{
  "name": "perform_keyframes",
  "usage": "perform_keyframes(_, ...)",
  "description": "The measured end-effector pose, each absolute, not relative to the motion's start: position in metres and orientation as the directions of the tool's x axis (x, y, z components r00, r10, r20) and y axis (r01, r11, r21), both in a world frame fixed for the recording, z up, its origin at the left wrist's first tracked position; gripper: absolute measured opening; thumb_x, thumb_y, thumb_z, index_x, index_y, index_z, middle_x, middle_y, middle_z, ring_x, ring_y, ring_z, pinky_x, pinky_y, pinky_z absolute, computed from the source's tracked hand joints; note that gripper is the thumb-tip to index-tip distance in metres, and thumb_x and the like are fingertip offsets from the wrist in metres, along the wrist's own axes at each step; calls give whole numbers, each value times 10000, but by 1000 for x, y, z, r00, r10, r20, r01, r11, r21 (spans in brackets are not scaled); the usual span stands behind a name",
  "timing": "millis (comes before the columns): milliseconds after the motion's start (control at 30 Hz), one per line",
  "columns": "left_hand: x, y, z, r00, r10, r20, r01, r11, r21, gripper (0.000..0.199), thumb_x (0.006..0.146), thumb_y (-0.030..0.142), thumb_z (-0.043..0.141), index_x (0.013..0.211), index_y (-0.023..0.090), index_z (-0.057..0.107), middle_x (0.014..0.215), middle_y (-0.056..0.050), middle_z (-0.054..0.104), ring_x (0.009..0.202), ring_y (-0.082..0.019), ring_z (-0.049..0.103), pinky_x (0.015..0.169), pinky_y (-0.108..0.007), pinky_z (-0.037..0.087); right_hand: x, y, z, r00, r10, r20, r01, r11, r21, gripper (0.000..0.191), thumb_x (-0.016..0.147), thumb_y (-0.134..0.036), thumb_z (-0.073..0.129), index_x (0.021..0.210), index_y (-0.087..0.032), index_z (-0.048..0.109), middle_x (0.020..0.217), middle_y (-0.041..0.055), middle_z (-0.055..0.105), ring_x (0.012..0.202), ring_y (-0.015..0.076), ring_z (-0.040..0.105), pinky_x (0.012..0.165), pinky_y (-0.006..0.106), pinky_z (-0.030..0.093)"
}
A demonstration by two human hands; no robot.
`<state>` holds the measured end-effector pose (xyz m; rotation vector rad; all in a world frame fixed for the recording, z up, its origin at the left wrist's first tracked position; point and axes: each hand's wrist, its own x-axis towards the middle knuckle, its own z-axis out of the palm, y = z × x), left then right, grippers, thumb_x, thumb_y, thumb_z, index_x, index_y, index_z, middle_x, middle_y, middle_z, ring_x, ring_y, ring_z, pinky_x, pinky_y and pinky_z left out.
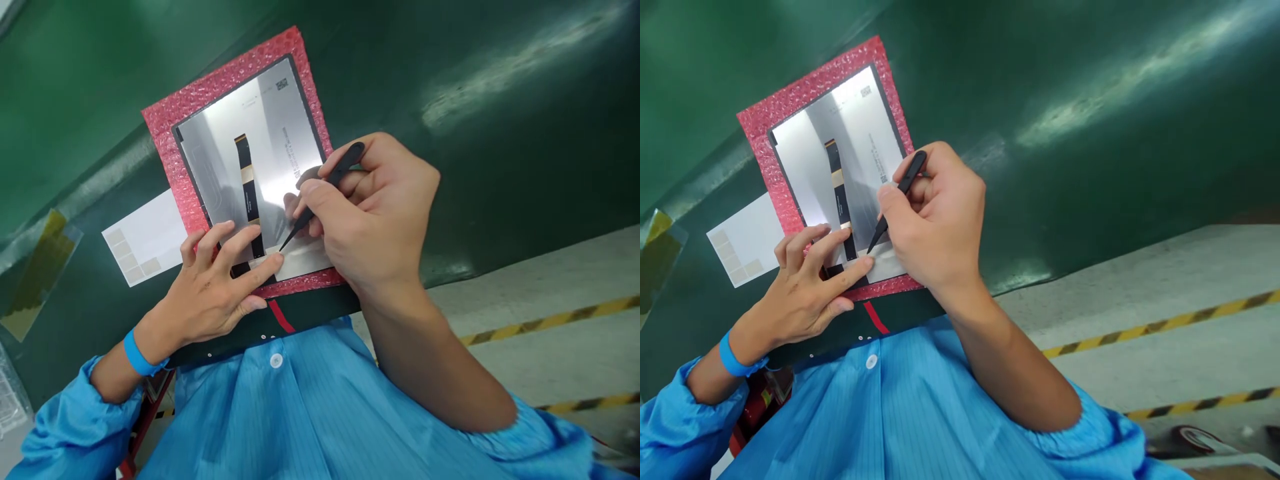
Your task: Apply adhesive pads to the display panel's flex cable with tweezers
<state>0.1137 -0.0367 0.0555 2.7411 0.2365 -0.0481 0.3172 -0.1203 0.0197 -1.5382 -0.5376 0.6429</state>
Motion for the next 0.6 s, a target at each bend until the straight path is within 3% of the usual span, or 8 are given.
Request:
perform_keyframes(100, 113, -34, 55, 988, 131, -75, 150, -916, 371, 482, 1095, 540, 412, 1496, 346, 596, 1639, -144, 399, 1515, -390, 264, 1199, -612, 258, 317, -120, 18, 727, 680, -94, -51, -83, -995, 270, 899, -274, 791, 875, -272, 522, 666, -41, 611, 538, 198, 627, 462, 307, 514)
perform_keyframes(233, 106, -27, 62, 989, 63, -132, 118, -878, 464, 416, 1093, 530, 415, 1441, 437, 624, 1666, -86, 335, 1550, -363, 223, 1224, -634, 261, 316, -120, 13, 742, 665, -87, -48, -77, -996, 248, 905, -296, 799, 913, -269, 553, 690, -38, 611, 565, 212, 640, 511, 335, 570)
perform_keyframes(333, 101, -24, 64, 986, 102, -133, 156, -852, 500, 476, 1103, 494, 373, 1483, 331, 610, 1648, -153, 331, 1529, -373, 254, 1223, -628, 299, 315, -119, 11, 747, 662, -67, -38, -58, -998, 225, 903, -286, 784, 920, -271, 560, 685, -45, 609, 560, 217, 638, 504, 339, 568)
perform_keyframes(433, 97, -26, 59, 983, 162, -83, 181, -902, 391, 510, 1104, 461, 398, 1530, 228, 555, 1605, -213, 395, 1494, -388, 303, 1198, -617, 318, 314, -119, 11, 740, 669, -74, -43, -62, -997, 240, 902, -280, 792, 916, -269, 553, 686, -40, 615, 546, 210, 626, 482, 324, 539)
perform_keyframes(600, 94, -27, 54, 992, 110, -53, 118, -976, 185, 485, 1041, 406, 610, 1513, 308, 553, 1628, -157, 437, 1519, -402, 300, 1233, -618, 232, 316, -121, 11, 737, 670, -83, -49, -70, -996, 245, 913, -268, 787, 918, -258, 543, 697, -27, 609, 560, 210, 621, 510, 319, 524)
